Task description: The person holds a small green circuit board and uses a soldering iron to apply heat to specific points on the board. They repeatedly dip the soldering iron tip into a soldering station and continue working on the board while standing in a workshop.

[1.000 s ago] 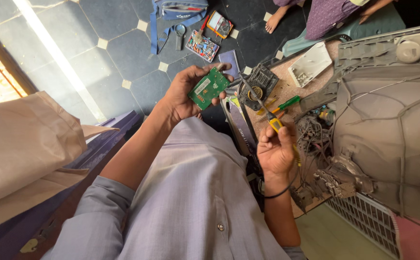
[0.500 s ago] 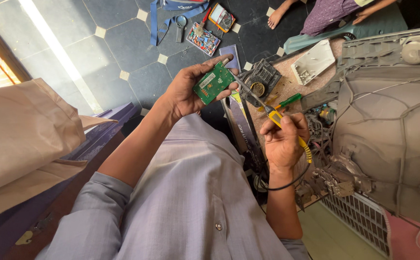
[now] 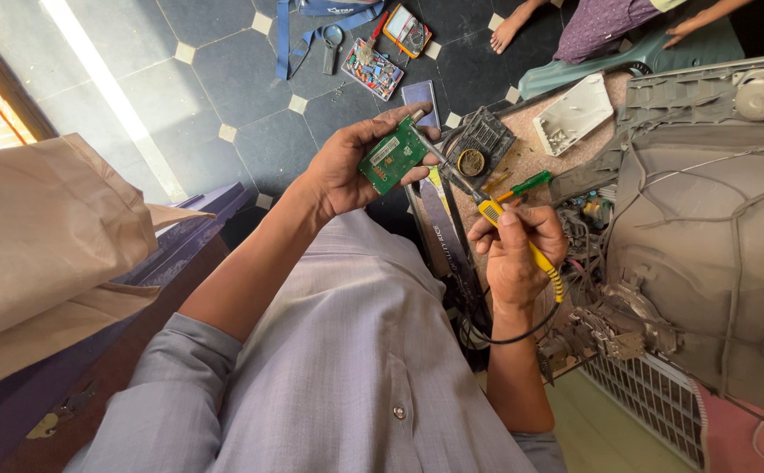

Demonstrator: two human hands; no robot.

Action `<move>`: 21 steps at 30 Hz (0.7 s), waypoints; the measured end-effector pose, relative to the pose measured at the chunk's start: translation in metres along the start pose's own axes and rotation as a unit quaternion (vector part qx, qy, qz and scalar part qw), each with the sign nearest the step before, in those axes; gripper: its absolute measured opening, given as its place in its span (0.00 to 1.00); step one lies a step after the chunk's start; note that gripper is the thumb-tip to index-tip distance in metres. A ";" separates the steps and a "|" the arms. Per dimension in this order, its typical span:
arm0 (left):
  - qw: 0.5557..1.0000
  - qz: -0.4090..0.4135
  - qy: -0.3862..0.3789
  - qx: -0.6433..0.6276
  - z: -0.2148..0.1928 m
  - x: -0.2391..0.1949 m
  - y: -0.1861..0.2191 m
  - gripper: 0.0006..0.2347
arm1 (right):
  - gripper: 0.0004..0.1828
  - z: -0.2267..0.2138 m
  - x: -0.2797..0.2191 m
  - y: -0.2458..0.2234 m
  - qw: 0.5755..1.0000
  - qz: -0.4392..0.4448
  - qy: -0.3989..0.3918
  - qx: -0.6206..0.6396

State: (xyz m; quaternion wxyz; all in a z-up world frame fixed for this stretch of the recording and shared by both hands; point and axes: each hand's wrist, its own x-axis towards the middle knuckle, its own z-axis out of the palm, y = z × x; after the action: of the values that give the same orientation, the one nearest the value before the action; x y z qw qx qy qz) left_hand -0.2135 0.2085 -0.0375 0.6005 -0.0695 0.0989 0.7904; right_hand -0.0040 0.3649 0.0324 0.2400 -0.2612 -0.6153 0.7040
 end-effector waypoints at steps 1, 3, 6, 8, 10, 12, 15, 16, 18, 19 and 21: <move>1.000 0.003 -0.004 0.001 0.000 0.000 0.000 0.22 | 0.04 0.000 -0.001 -0.001 1.000 -0.004 -0.004 -0.009; 1.000 0.004 0.001 0.000 -0.001 0.001 0.000 0.22 | 0.03 -0.001 -0.003 -0.002 0.999 -0.011 -0.007 -0.032; 1.000 0.001 0.010 0.005 0.000 0.002 -0.001 0.22 | 0.04 -0.002 -0.005 -0.003 0.998 -0.015 -0.008 -0.057; 1.000 -0.003 0.011 0.008 0.001 0.002 -0.001 0.22 | 0.04 -0.002 -0.006 -0.004 0.998 -0.016 -0.008 -0.053; 1.000 -0.009 0.007 0.005 0.002 0.002 -0.001 0.22 | 0.04 -0.002 -0.006 -0.004 0.999 -0.015 -0.008 -0.035; 1.000 -0.012 0.005 0.002 0.002 0.003 -0.001 0.22 | 0.04 -0.002 -0.006 -0.004 0.999 -0.016 -0.006 -0.044; 1.000 -0.017 0.017 0.007 0.004 0.004 -0.001 0.22 | 0.04 -0.002 -0.007 -0.004 0.999 -0.020 -0.001 -0.047; 1.000 -0.018 0.023 0.010 0.004 0.004 -0.001 0.21 | 0.04 -0.001 -0.006 -0.004 0.999 -0.021 0.000 -0.046; 1.000 -0.013 0.022 0.013 0.004 0.004 -0.001 0.21 | 0.05 -0.001 -0.008 -0.003 0.995 -0.035 0.003 -0.091; 1.000 -0.010 0.021 0.015 0.004 0.004 -0.002 0.20 | 0.05 -0.001 -0.009 -0.003 0.993 -0.042 0.005 -0.113; 1.000 -0.004 0.015 0.010 0.004 0.005 -0.003 0.19 | 0.05 -0.001 -0.011 -0.001 0.993 -0.057 -0.004 -0.107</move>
State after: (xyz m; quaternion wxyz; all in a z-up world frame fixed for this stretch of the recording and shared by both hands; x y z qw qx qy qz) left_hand -0.2124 0.2154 -0.0348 0.6031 -0.0760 0.1153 0.7856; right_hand 0.0048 0.3589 0.0336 0.2480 -0.2469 -0.7020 0.6203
